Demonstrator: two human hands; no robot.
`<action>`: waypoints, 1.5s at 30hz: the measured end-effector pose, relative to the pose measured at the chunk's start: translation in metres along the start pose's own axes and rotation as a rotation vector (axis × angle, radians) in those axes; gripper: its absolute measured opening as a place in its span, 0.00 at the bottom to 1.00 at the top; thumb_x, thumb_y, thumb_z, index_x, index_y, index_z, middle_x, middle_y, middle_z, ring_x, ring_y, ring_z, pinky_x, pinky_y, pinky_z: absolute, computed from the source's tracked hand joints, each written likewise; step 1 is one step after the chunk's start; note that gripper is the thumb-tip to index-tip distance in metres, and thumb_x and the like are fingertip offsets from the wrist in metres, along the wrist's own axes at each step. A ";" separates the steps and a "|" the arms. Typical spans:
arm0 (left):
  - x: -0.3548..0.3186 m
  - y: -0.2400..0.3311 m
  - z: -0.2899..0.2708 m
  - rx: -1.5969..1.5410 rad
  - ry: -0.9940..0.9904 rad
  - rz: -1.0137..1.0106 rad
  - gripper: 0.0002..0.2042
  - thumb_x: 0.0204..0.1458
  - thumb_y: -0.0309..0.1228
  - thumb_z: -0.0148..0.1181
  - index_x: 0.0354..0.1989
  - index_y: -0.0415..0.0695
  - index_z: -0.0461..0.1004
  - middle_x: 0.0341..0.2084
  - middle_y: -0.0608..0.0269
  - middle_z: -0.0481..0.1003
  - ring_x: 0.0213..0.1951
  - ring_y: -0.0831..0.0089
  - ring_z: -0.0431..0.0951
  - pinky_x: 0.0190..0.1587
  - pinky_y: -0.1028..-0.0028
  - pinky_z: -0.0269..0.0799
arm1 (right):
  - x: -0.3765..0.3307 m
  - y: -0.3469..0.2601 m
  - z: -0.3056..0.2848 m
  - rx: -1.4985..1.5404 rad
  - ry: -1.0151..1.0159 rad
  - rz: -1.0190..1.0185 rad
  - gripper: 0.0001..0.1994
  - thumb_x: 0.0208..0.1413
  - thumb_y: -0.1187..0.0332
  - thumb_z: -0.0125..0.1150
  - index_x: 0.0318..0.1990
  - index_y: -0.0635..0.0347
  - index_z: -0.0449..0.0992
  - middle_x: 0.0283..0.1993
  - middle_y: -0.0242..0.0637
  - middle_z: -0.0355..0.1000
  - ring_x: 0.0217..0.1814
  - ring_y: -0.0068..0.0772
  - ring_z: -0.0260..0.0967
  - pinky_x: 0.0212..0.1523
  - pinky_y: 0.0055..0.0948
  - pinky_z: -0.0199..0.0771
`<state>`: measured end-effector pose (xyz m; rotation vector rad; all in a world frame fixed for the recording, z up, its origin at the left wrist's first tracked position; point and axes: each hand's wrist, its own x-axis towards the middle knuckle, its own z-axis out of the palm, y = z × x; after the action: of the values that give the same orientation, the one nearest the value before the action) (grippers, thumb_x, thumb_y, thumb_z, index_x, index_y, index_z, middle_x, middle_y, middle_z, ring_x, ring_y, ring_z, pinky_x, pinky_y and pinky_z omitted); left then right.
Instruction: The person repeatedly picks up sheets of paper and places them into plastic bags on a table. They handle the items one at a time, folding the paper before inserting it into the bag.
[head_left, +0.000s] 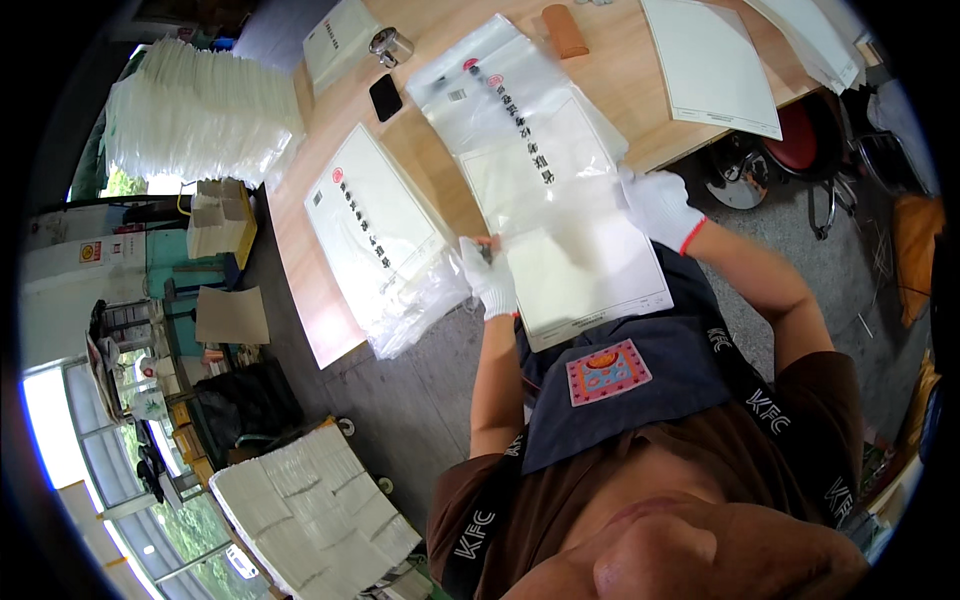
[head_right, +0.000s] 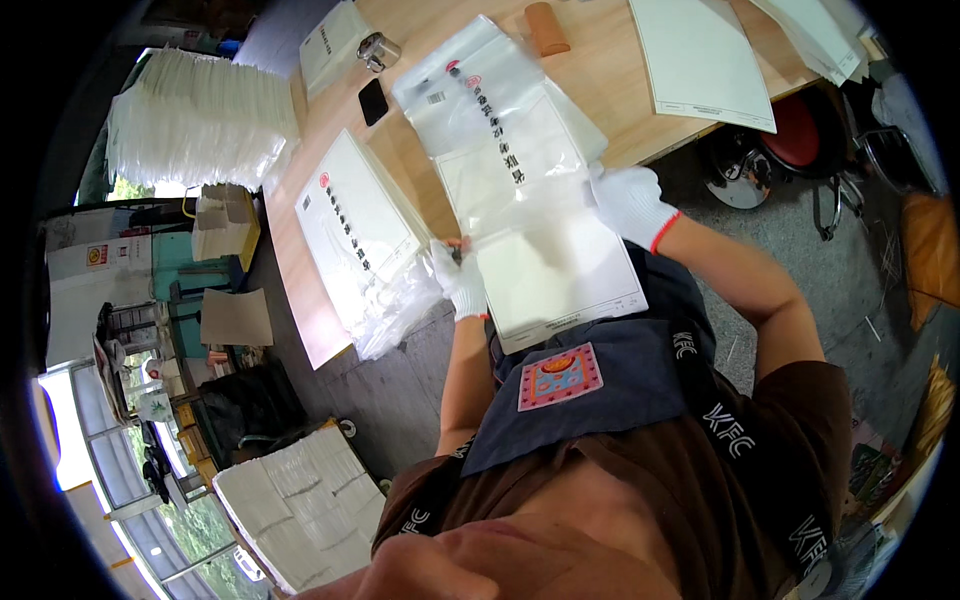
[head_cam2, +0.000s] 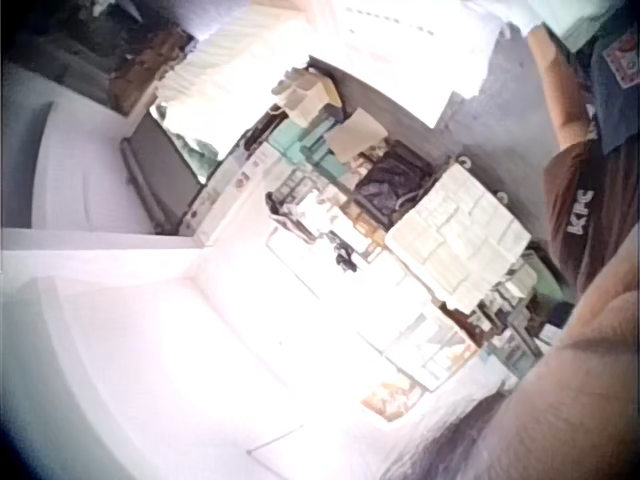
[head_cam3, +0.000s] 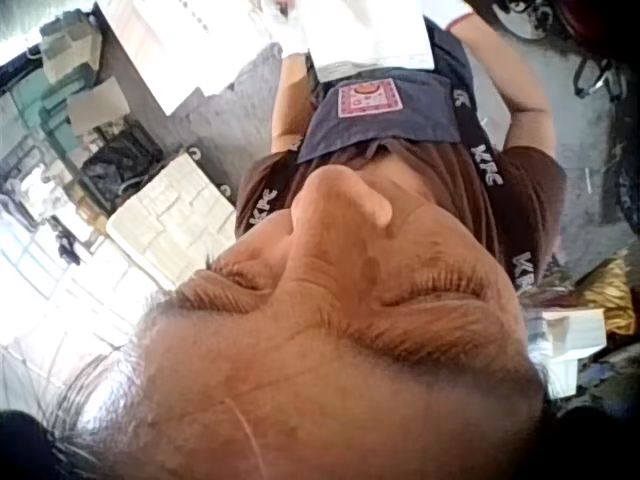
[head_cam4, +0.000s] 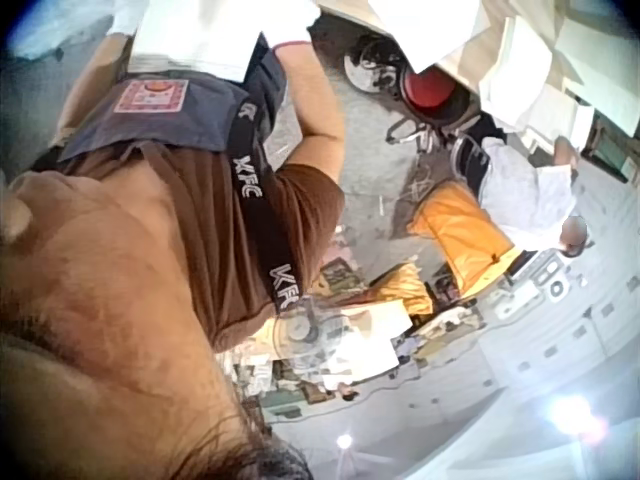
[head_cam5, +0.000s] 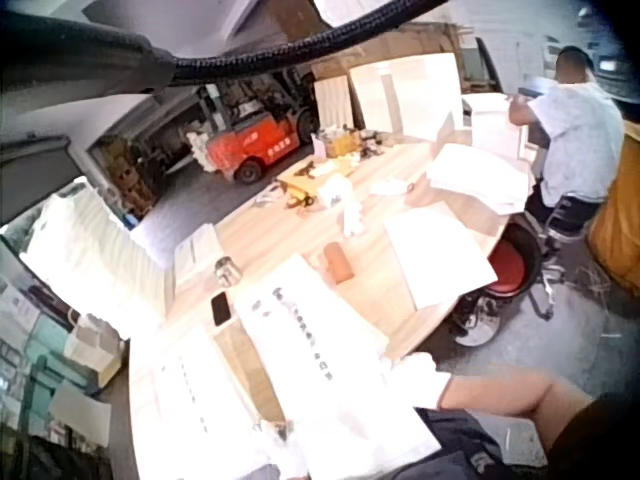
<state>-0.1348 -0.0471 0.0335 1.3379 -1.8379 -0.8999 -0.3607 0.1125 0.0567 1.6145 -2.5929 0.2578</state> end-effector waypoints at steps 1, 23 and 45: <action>-0.011 -0.008 -0.009 -0.004 -0.012 0.005 0.11 0.49 0.23 0.63 0.26 0.42 0.63 0.18 0.69 0.62 0.21 0.81 0.61 0.25 0.78 0.61 | -0.010 -0.004 0.000 0.011 0.003 -0.014 0.12 0.55 0.61 0.48 0.27 0.59 0.69 0.18 0.41 0.71 0.18 0.43 0.71 0.17 0.44 0.67; -0.105 -0.040 -0.061 0.110 -0.371 0.554 0.09 0.37 0.18 0.58 0.23 0.44 0.66 0.20 0.63 0.64 0.22 0.69 0.68 0.27 0.74 0.65 | -0.105 0.009 -0.040 0.181 -0.355 -0.045 0.12 0.50 0.61 0.48 0.23 0.56 0.73 0.24 0.44 0.73 0.21 0.51 0.71 0.24 0.50 0.68; 0.106 -0.032 -0.235 -0.068 -0.042 -0.201 0.28 0.58 0.31 0.48 0.66 0.39 0.51 0.59 0.45 0.62 0.58 0.65 0.66 0.58 0.70 0.64 | 0.124 -0.186 0.064 1.519 -0.541 0.005 0.17 0.57 0.53 0.54 0.29 0.60 0.71 0.22 0.33 0.69 0.23 0.28 0.66 0.26 0.28 0.65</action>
<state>0.0531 -0.1887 0.1440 1.4899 -1.7088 -1.0921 -0.2477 -0.0885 0.0315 2.0692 -2.7270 2.5590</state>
